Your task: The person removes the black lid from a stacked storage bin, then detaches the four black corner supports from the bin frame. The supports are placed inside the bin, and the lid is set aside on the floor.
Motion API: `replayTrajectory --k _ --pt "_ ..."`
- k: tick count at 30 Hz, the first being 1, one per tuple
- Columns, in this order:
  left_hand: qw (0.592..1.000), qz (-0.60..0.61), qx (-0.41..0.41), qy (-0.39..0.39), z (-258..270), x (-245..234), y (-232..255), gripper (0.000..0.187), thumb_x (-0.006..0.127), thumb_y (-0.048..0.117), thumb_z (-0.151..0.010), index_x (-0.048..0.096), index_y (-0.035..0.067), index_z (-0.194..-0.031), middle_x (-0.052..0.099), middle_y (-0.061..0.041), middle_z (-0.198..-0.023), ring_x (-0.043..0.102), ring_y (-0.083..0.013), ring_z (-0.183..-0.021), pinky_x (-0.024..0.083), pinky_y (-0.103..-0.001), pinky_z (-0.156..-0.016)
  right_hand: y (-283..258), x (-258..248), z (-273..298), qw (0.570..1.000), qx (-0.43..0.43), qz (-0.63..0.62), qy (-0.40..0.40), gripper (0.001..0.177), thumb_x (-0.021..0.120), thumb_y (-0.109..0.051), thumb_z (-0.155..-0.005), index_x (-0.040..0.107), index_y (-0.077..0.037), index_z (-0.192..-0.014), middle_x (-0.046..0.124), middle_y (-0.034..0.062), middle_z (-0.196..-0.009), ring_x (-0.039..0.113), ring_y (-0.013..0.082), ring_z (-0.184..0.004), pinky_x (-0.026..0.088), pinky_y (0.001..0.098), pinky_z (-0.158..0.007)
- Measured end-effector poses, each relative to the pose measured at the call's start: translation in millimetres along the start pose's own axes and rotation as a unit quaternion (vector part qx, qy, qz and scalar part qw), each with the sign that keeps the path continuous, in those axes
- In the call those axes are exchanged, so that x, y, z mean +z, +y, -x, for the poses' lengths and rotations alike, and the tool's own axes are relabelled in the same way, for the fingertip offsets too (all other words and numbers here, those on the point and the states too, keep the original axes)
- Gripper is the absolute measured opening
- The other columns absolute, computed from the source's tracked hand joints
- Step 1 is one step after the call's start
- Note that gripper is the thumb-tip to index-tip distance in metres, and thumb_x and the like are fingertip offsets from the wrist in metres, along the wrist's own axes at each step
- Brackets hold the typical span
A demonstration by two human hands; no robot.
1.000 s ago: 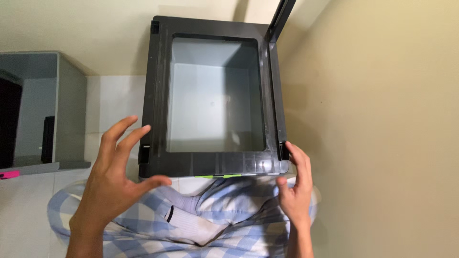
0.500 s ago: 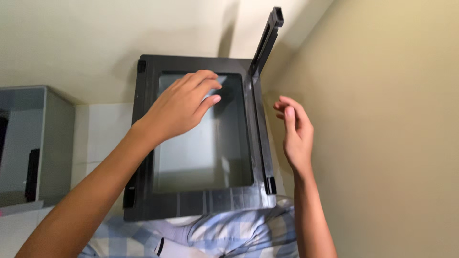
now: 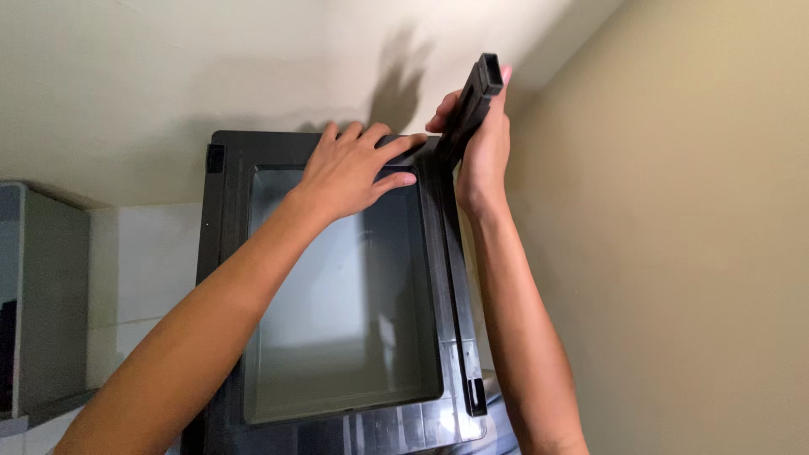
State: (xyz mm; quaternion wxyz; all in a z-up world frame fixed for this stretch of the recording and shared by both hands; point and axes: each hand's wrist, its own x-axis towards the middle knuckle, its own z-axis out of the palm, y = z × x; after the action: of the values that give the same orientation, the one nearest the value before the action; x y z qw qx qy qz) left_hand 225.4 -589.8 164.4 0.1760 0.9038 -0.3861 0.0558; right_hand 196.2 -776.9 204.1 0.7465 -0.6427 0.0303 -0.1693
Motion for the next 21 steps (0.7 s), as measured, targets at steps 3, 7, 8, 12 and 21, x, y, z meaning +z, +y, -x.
replayTrajectory --k 3,7,8,12,21 --pt "0.999 -0.006 -0.021 -0.027 -1.7 -2.9 1.0 0.055 0.05 0.064 -0.097 0.052 0.041 -0.147 0.065 -0.01 -0.115 0.061 -0.0324 -0.104 0.04 -0.048 -0.091 5.9 7.4 -8.0 0.998 0.026 -0.053 0.005 0.064 0.032 -0.064 -0.107 0.048 -0.01 -0.078 0.045 0.0034 -0.066 0.041 0.0152 -0.06 0.037 0.0326 -0.059" --pt "1.0 -0.017 -0.012 -0.005 -2.8 -2.0 1.0 0.051 0.048 0.061 -0.099 0.053 0.043 -0.147 0.067 -0.01 -0.111 0.062 -0.0311 -0.1 0.042 -0.047 -0.087 11.3 5.2 -7.2 0.994 -0.02 -0.105 -0.003 0.058 0.026 -0.055 -0.107 0.039 -0.011 -0.072 0.035 0.0011 -0.062 0.031 0.0141 -0.054 0.03 0.0312 -0.053" --pt "1.0 -0.02 -0.011 -0.003 -2.6 -1.2 -0.2 0.05 0.047 0.06 -0.1 0.053 0.043 -0.147 0.067 -0.01 -0.11 0.062 -0.0308 -0.099 0.042 -0.047 -0.087 12.2 4.6 -7.0 0.993 -0.012 -0.118 0.0 0.057 0.025 -0.053 -0.107 0.038 -0.011 -0.072 0.035 0.0015 -0.063 0.031 0.0144 -0.055 0.03 0.0313 -0.054" --pt "1.0 -0.012 -0.018 -0.001 -1.5 2.3 -1.9 0.049 0.046 0.059 -0.1 0.053 0.043 -0.146 0.067 -0.009 -0.109 0.062 -0.0305 -0.098 0.043 -0.047 -0.087 13.9 2.5 -6.0 0.991 0.001 -0.133 0.008 0.054 0.022 -0.05 -0.107 0.036 -0.011 -0.072 0.034 0.0027 -0.064 0.03 0.0155 -0.057 0.03 0.032 -0.056" --pt "1.0 -0.01 -0.019 0.005 -4.0 6.0 -4.5 0.048 0.046 0.061 -0.1 0.055 0.043 -0.144 0.067 -0.01 -0.109 0.063 -0.0312 -0.099 0.043 -0.051 -0.09 10.8 0.2 -15.0 0.991 0.03 -0.127 -0.031 0.051 0.024 -0.044 -0.108 0.038 -0.011 -0.072 0.034 0.0021 -0.065 0.029 0.0153 -0.059 0.028 0.0315 -0.055"
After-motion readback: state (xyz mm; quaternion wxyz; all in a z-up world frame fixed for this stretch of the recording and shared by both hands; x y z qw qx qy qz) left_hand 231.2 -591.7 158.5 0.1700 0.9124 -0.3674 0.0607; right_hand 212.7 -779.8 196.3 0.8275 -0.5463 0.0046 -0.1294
